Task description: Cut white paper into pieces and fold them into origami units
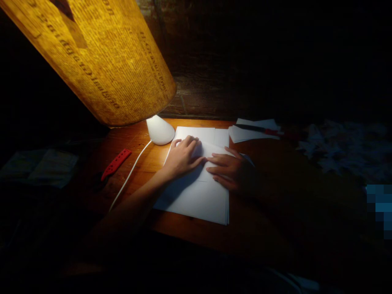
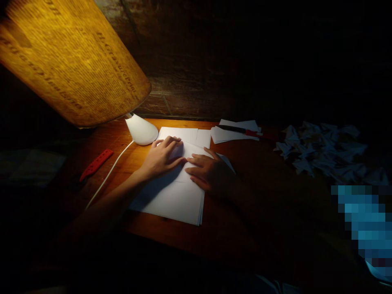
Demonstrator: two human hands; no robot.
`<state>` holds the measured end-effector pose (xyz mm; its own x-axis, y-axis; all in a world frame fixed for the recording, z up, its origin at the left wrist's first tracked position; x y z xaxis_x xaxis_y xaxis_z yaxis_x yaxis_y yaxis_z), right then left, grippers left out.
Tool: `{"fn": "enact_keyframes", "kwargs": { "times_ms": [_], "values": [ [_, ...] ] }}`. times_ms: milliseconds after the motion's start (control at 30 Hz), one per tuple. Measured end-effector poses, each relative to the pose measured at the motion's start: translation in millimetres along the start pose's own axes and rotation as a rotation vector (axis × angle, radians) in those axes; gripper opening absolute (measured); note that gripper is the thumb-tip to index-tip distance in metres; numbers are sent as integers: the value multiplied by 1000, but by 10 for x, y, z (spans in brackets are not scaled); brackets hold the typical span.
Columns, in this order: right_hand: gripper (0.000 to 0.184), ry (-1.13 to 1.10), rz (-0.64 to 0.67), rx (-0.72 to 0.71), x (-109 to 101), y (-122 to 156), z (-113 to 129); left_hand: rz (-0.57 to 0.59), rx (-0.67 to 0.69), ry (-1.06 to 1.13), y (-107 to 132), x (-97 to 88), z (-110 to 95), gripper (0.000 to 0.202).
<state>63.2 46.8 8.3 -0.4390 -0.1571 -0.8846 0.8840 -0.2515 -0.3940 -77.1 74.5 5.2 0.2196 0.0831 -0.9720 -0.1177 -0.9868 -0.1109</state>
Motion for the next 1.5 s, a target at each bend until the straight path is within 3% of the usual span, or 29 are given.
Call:
{"fn": "enact_keyframes", "kwargs": {
  "times_ms": [433, 633, 967, 1167, 1500],
  "values": [
    [30, -30, 1, -1, -7, 1, -11, -9, 66, -22, 16, 14, -53, 51],
    [56, 78, -73, 81, -85, 26, -66, -6, 63, 13, 13, 19, -47, 51],
    [78, 247, 29, 239, -201, -213, -260, 3, 42, -5, 8, 20, -11, 50],
    [79, 293, 96, 215, -46, -220, -400, -7, 49, 31, 9, 22, 9, 53],
    [75, 297, 71, 278, -78, -88, -440, -1, 21, 24, -7, 27, 25, 54]
  ]
}}
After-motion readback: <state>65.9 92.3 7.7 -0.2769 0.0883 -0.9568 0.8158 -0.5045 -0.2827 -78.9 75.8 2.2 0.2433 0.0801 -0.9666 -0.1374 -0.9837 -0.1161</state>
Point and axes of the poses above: each hand's wrist, its own y-axis away from the middle knuckle, its own x-axis out of the palm, z = x × y, the point moved 10 cm from there along -y, towards the middle knuckle, and after that the axes turned 7 degrees about -x, right-handed, at the moved point
